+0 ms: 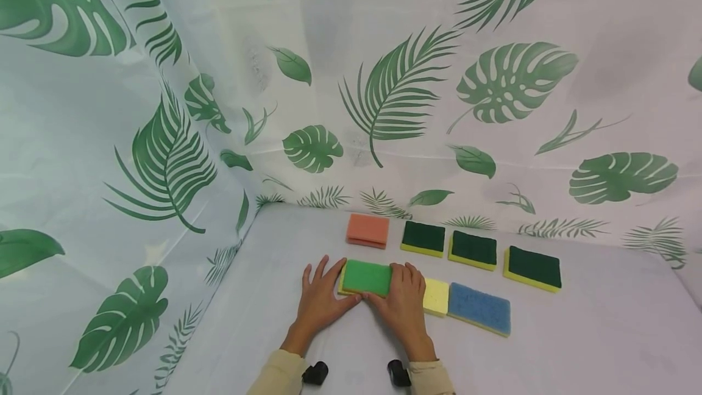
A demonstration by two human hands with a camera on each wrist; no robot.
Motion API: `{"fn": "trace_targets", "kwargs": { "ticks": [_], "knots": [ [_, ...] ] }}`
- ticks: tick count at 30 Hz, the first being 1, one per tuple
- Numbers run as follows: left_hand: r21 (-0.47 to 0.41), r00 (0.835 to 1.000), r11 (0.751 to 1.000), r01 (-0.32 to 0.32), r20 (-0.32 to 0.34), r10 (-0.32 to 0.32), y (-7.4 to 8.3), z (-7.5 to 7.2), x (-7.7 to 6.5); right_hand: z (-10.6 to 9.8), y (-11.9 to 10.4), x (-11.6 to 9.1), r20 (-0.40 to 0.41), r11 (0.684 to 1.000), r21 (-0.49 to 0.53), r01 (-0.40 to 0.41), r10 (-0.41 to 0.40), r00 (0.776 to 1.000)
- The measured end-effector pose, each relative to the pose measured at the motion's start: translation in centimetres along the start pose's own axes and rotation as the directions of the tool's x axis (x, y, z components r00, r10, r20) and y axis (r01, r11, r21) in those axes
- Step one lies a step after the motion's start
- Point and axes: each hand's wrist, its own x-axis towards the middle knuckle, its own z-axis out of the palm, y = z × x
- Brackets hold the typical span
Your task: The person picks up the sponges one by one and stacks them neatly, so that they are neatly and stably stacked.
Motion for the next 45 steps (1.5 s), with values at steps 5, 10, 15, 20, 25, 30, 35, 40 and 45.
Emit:
{"fn": "trace_targets", "kwargs": {
  "ticks": [5, 10, 15, 20, 25, 30, 35, 40, 45],
  "knots": [
    [-0.018, 1.0, 1.0, -0.026, -0.016, 0.025, 0.19, 0.05, 0.26, -0.21, 0.17, 0.16, 0.013, 1.0, -0.006, -0.006, 0.006, 1.0],
    [-0.018, 1.0, 1.0, -0.02, -0.017, 0.019, 0.28, -0.2, 0.2, -0.25, 0.2, 0.21, 0.049, 0.999, 0.014, -0.029, 0.028, 0.998],
    [-0.043, 1.0, 0.999, -0.005, -0.005, 0.005, 0.34, -0.58, -0.16, -0.12, 0.05, 0.08, 0.081, 0.998, 0.02, -0.059, 0.057, 0.995],
    [-0.043, 1.0, 0.999, -0.005, -0.01, 0.004, 0.36, -0.54, -0.27, -0.13, -0.01, -0.04, 0.1, 0.997, 0.008, -0.072, 0.071, 0.992],
    [-0.037, 0.999, 0.999, -0.018, -0.031, 0.017, 0.21, -0.34, -0.3, -0.21, -0.07, 0.07, 0.092, 0.999, 0.007, -0.036, 0.035, 0.995],
    [-0.048, 1.0, 0.999, -0.001, -0.015, 0.0, 0.27, -0.4, -0.21, -0.46, -0.19, 0.17, 0.099, 0.999, 0.03, -0.024, 0.021, 0.995],
    [-0.052, 1.0, 0.999, 0.002, -0.015, -0.002, 0.25, -0.3, -0.18, -0.6, -0.05, 0.3, 0.114, 0.998, 0.06, -0.031, 0.024, 0.993],
    [-0.048, 1.0, 0.999, -0.005, -0.021, 0.004, 0.26, -0.29, -0.27, -0.69, 0.17, 0.43, 0.106, 0.998, 0.059, -0.012, 0.006, 0.994],
    [-0.046, 0.999, 0.999, -0.016, -0.033, 0.014, 0.28, -0.34, -0.26, -0.66, 0.26, 0.37, 0.11, 0.998, 0.057, -0.002, -0.005, 0.994]
  ]
}}
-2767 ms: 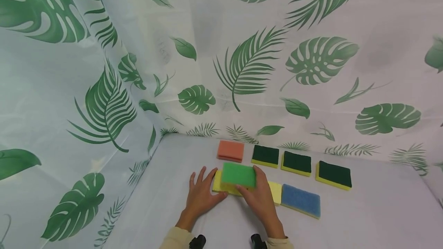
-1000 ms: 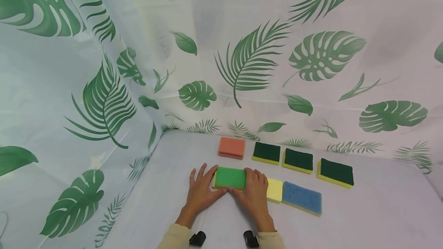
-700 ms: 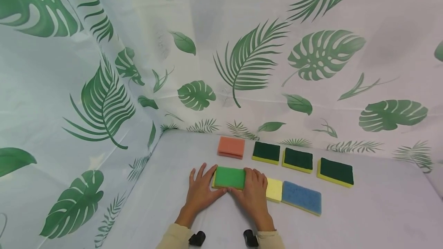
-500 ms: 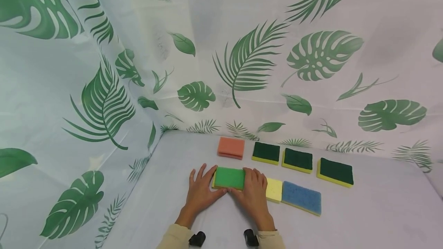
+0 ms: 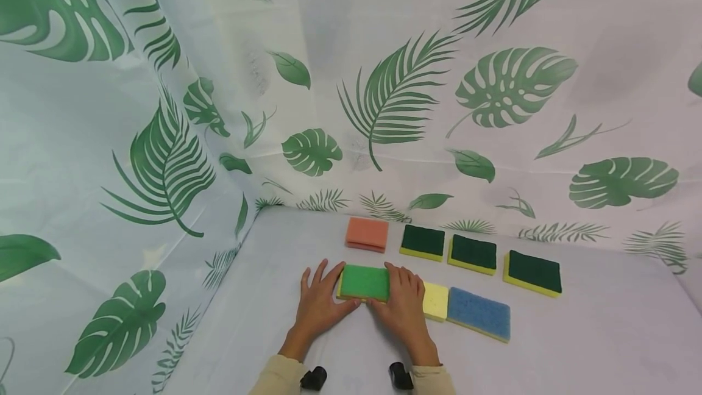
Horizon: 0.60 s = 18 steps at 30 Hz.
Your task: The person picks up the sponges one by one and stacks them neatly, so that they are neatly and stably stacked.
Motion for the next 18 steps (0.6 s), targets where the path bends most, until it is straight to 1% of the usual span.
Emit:
{"fn": "trace_targets", "kwargs": {
  "ticks": [6, 9, 13, 15, 18],
  "knots": [
    [0.003, 0.999, 1.0, -0.021, -0.025, 0.021, -0.18, 0.27, 0.11, 0.15, 0.07, -0.04, 0.006, 1.0, -0.002, -0.008, 0.008, 1.0],
    [0.012, 1.0, 1.0, -0.013, -0.011, 0.013, -0.17, 0.46, 0.12, 0.09, 0.15, -0.23, -0.007, 1.0, -0.006, -0.001, 0.001, 1.0],
    [0.017, 1.0, 1.0, 0.001, 0.012, -0.001, -0.06, 0.38, 0.18, -0.04, 0.2, -0.3, -0.016, 1.0, 0.005, 0.018, -0.018, 1.0],
    [0.014, 1.0, 1.0, 0.007, 0.017, -0.007, -0.01, 0.22, 0.2, -0.14, 0.22, -0.22, -0.004, 1.0, 0.024, 0.019, -0.019, 1.0],
    [0.01, 1.0, 1.0, 0.018, 0.022, -0.019, -0.03, 0.03, 0.17, -0.54, 0.25, -0.02, 0.039, 0.998, 0.061, -0.003, 0.001, 0.999]
  ]
}}
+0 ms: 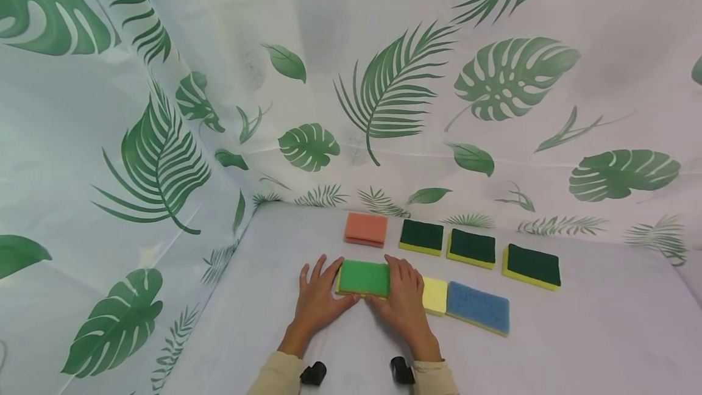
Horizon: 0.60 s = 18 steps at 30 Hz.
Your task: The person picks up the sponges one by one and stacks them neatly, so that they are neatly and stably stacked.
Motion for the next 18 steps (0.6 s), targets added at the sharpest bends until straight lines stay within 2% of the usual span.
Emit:
{"fn": "trace_targets", "kwargs": {
  "ticks": [8, 18],
  "knots": [
    [-0.02, 1.0, 1.0, 0.011, 0.015, -0.011, 0.0, -0.2, 0.1, -2.6, 0.5, 0.2, 0.034, 0.993, 0.092, -0.069, 0.066, 0.997],
    [-0.044, 0.999, 0.999, 0.025, 0.037, -0.024, 0.2, -0.4, 0.0, -6.1, 1.9, -1.2, 0.04, 0.989, 0.082, -0.125, 0.122, 0.992]
  ]
}}
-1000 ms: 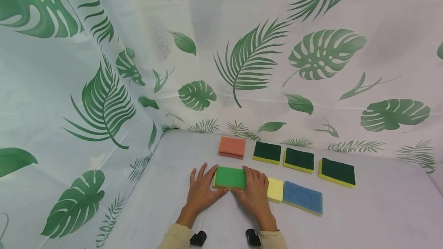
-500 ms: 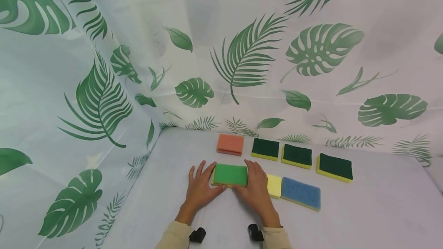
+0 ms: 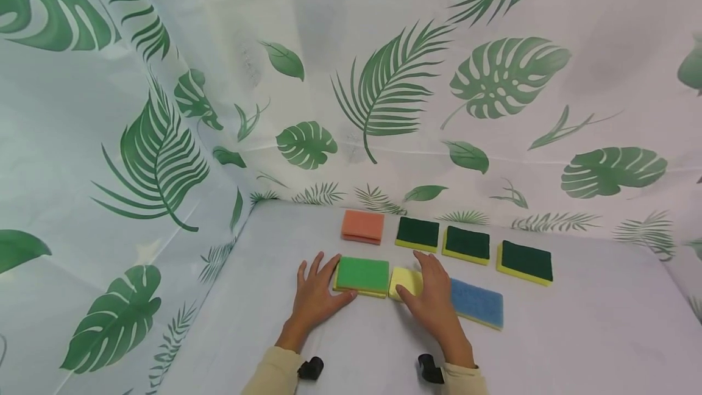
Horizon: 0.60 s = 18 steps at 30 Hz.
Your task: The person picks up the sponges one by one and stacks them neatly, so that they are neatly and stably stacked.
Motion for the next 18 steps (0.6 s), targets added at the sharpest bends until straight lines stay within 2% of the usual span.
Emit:
{"fn": "trace_targets", "kwargs": {
  "ticks": [3, 11, 14, 18],
  "knots": [
    [-0.003, 1.0, 1.0, 0.006, 0.013, -0.006, 0.0, -0.1, 0.0, -1.2, 0.6, -0.5, -0.006, 1.0, -0.013, -0.022, 0.022, 1.0],
    [-0.025, 1.0, 1.0, 0.0, 0.016, 0.0, -0.2, -0.2, 0.0, -3.9, 3.3, -2.3, -0.092, 0.996, -0.085, 0.013, -0.021, 0.996],
    [-0.035, 1.0, 0.999, -0.007, 0.012, 0.008, -0.1, -0.3, 0.0, -5.1, 4.4, -3.1, -0.099, 0.992, -0.123, -0.015, 0.003, 0.995],
    [-0.049, 1.0, 0.999, -0.02, 0.003, 0.02, 0.0, -0.3, 0.0, -6.8, 5.6, -4.1, -0.082, 0.977, -0.191, -0.095, 0.081, 0.993]
  ]
}}
